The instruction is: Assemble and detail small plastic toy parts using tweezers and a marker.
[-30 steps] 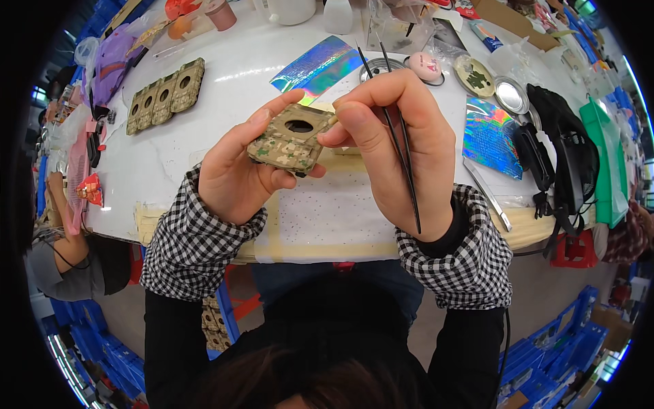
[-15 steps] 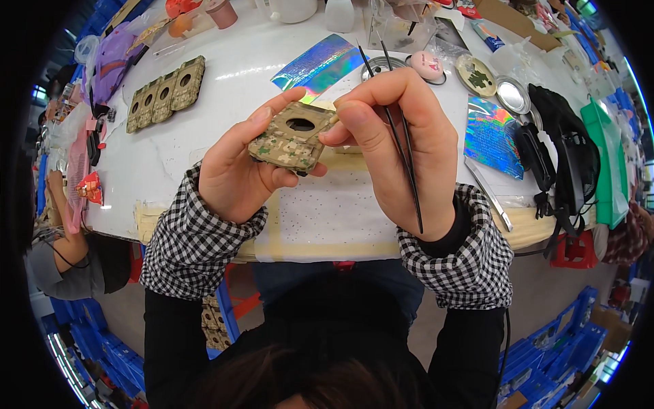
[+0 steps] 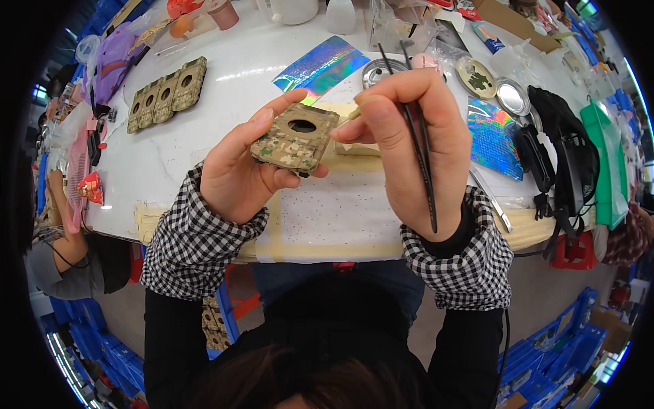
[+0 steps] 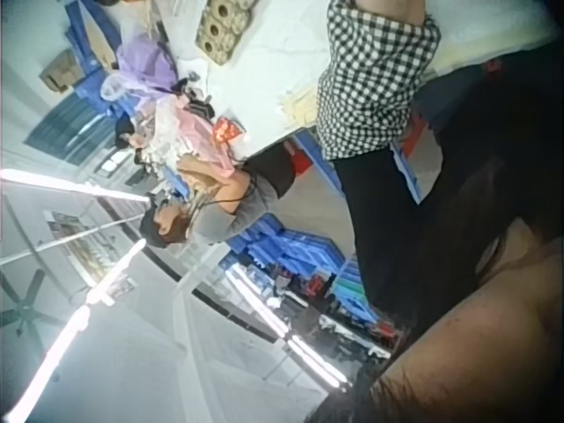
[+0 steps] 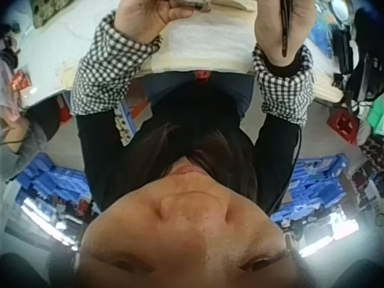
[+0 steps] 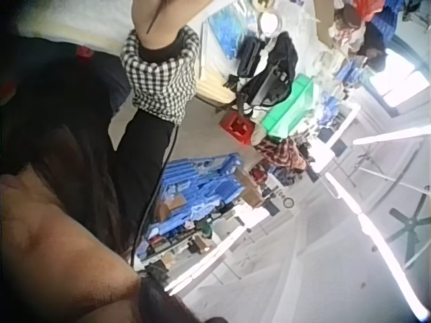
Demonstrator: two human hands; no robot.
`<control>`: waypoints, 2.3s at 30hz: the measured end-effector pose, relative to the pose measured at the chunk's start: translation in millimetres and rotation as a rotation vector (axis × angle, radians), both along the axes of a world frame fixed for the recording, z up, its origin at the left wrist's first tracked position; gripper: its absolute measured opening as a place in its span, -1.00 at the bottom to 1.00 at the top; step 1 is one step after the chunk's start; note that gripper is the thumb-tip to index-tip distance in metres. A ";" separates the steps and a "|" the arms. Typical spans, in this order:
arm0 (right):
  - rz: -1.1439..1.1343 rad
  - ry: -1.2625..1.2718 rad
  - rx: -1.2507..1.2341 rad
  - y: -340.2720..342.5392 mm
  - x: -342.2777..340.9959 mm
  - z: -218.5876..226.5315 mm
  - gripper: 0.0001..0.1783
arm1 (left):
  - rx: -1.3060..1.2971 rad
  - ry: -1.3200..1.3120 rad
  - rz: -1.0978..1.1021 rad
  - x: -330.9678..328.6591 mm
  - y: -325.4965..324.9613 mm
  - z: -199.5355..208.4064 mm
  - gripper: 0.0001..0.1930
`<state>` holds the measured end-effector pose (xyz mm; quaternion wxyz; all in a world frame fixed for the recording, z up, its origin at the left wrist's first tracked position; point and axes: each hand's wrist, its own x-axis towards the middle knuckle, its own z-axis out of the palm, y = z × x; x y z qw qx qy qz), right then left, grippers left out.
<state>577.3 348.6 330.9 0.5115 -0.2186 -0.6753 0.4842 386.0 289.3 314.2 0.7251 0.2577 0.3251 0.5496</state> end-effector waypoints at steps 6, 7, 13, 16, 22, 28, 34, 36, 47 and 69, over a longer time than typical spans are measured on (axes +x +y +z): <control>-0.385 -0.351 0.404 17.5 18.8 -3.1 -0.92 | 0.010 -0.001 0.015 -0.2 0.9 0.6 -0.43; -0.393 -0.415 0.464 17.9 17.6 -2.2 -0.91 | 0.009 0.002 0.019 -0.6 0.4 0.3 -0.44; -0.383 -0.707 0.604 16.7 15.2 -3.7 -0.89 | -0.001 -0.064 0.048 -3.0 0.6 -3.3 -0.42; -0.421 -0.607 0.649 15.8 15.4 1.3 -0.88 | -0.007 -0.094 0.052 -3.4 0.3 -4.2 -0.42; -0.283 -0.209 0.498 0.8 13.1 5.4 -0.90 | -0.017 -0.152 0.058 -4.2 -1.6 -5.1 -0.42; 0.000 -0.005 0.224 -5.2 -9.3 -3.9 -0.91 | -0.011 -0.128 0.035 -1.8 -1.9 -4.4 -0.41; 0.043 0.073 0.034 -10.9 -19.9 -5.9 -0.88 | 0.072 -0.260 -0.005 -5.2 -1.4 -14.4 -0.43; 0.043 0.062 0.030 -11.0 -20.2 -6.2 -0.88 | 0.030 -0.151 0.031 -0.7 -3.2 -6.1 -0.43; 0.041 0.017 0.060 -10.0 -18.9 -5.9 -0.88 | 0.005 -0.087 0.045 1.3 -4.2 -2.7 -0.41; -0.519 -0.446 0.627 11.9 25.9 -17.6 -0.86 | 0.016 0.028 0.193 -5.0 -0.8 -3.3 -0.42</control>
